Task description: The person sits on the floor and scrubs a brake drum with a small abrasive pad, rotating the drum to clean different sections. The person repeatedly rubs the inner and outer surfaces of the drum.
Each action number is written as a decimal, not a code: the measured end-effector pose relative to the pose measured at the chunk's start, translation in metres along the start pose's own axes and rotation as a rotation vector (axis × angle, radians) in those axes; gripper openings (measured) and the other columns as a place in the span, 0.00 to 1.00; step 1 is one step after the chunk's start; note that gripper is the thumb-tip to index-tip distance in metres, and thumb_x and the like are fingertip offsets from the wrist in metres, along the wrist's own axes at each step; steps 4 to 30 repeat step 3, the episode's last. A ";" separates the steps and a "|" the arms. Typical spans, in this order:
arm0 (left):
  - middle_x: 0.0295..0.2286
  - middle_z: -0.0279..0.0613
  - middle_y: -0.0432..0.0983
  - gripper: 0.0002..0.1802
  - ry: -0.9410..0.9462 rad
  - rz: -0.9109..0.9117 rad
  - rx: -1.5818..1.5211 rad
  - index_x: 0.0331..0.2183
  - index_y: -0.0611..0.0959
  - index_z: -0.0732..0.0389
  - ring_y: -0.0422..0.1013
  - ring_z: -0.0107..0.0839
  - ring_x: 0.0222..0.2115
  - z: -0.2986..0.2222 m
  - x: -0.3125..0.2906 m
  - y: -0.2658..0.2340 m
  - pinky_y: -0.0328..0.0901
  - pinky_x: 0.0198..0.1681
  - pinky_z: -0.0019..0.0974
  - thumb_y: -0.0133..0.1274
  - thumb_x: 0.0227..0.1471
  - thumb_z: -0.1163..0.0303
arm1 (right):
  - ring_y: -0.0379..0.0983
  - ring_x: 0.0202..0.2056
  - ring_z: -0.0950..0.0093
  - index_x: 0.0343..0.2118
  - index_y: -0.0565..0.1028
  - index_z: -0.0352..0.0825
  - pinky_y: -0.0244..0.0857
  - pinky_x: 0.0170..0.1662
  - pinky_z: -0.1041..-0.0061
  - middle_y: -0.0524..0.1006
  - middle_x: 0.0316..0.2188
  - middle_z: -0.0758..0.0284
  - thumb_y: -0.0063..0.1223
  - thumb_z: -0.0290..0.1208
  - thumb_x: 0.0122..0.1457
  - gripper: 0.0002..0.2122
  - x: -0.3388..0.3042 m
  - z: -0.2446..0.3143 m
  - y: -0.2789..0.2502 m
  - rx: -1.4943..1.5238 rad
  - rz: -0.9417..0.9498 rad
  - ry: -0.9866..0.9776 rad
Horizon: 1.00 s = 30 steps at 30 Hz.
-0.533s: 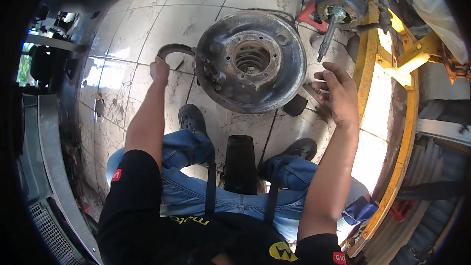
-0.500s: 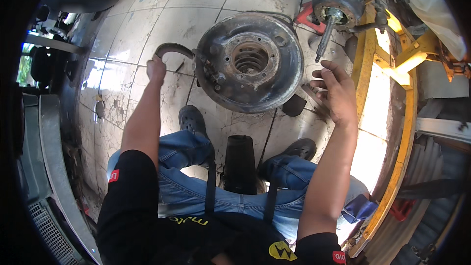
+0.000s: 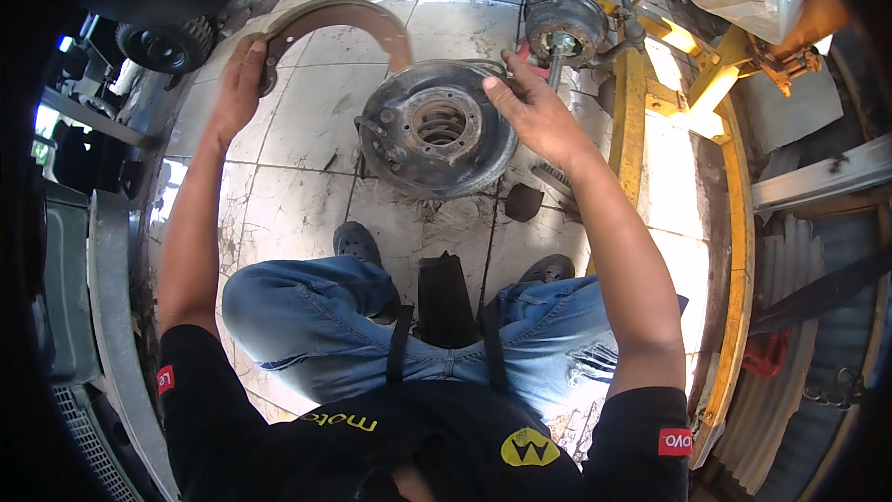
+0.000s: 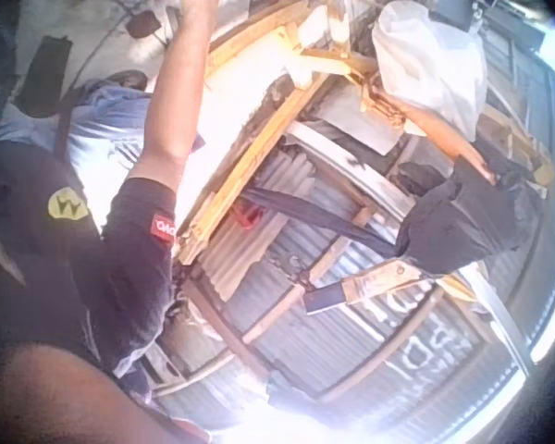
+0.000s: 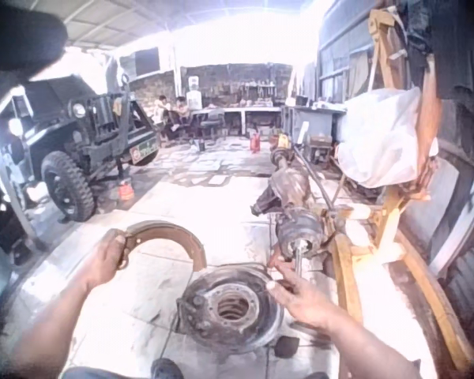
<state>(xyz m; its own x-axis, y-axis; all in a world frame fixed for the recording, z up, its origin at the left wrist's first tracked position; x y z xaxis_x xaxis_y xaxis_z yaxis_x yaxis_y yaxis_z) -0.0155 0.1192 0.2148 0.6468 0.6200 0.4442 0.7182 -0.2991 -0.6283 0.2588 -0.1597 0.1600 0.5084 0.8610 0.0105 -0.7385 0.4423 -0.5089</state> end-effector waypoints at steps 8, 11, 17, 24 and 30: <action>0.29 0.39 0.72 0.24 -0.025 0.025 -0.058 0.48 0.74 0.63 0.65 0.28 0.29 -0.032 -0.004 0.012 0.63 0.35 0.32 0.39 0.66 0.53 | 0.58 0.64 0.59 0.67 0.54 0.35 0.49 0.66 0.67 0.61 0.62 0.46 0.44 0.62 0.61 0.40 0.000 -0.002 -0.008 0.122 0.046 -0.032; 0.29 0.39 0.72 0.24 -0.025 0.025 -0.058 0.48 0.74 0.63 0.65 0.28 0.29 -0.032 -0.004 0.012 0.63 0.35 0.32 0.39 0.66 0.53 | 0.58 0.64 0.59 0.67 0.54 0.35 0.49 0.66 0.67 0.61 0.62 0.46 0.44 0.62 0.61 0.40 0.000 -0.002 -0.008 0.122 0.046 -0.032; 0.29 0.39 0.72 0.24 -0.025 0.025 -0.058 0.48 0.74 0.63 0.65 0.28 0.29 -0.032 -0.004 0.012 0.63 0.35 0.32 0.39 0.66 0.53 | 0.58 0.64 0.59 0.67 0.54 0.35 0.49 0.66 0.67 0.61 0.62 0.46 0.44 0.62 0.61 0.40 0.000 -0.002 -0.008 0.122 0.046 -0.032; 0.29 0.39 0.72 0.24 -0.025 0.025 -0.058 0.48 0.74 0.63 0.65 0.28 0.29 -0.032 -0.004 0.012 0.63 0.35 0.32 0.39 0.66 0.53 | 0.58 0.64 0.59 0.67 0.54 0.35 0.49 0.66 0.67 0.61 0.62 0.46 0.44 0.62 0.61 0.40 0.000 -0.002 -0.008 0.122 0.046 -0.032; 0.29 0.39 0.72 0.24 -0.025 0.025 -0.058 0.48 0.74 0.63 0.65 0.28 0.29 -0.032 -0.004 0.012 0.63 0.35 0.32 0.39 0.66 0.53 | 0.58 0.64 0.59 0.67 0.54 0.35 0.49 0.66 0.67 0.61 0.62 0.46 0.44 0.62 0.61 0.40 0.000 -0.002 -0.008 0.122 0.046 -0.032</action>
Point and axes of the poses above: each hand's wrist, its own x-axis towards the middle knuckle, its own y-axis out of the palm, z = x × y, the point moved 3 cm from there along x, towards the middle knuckle
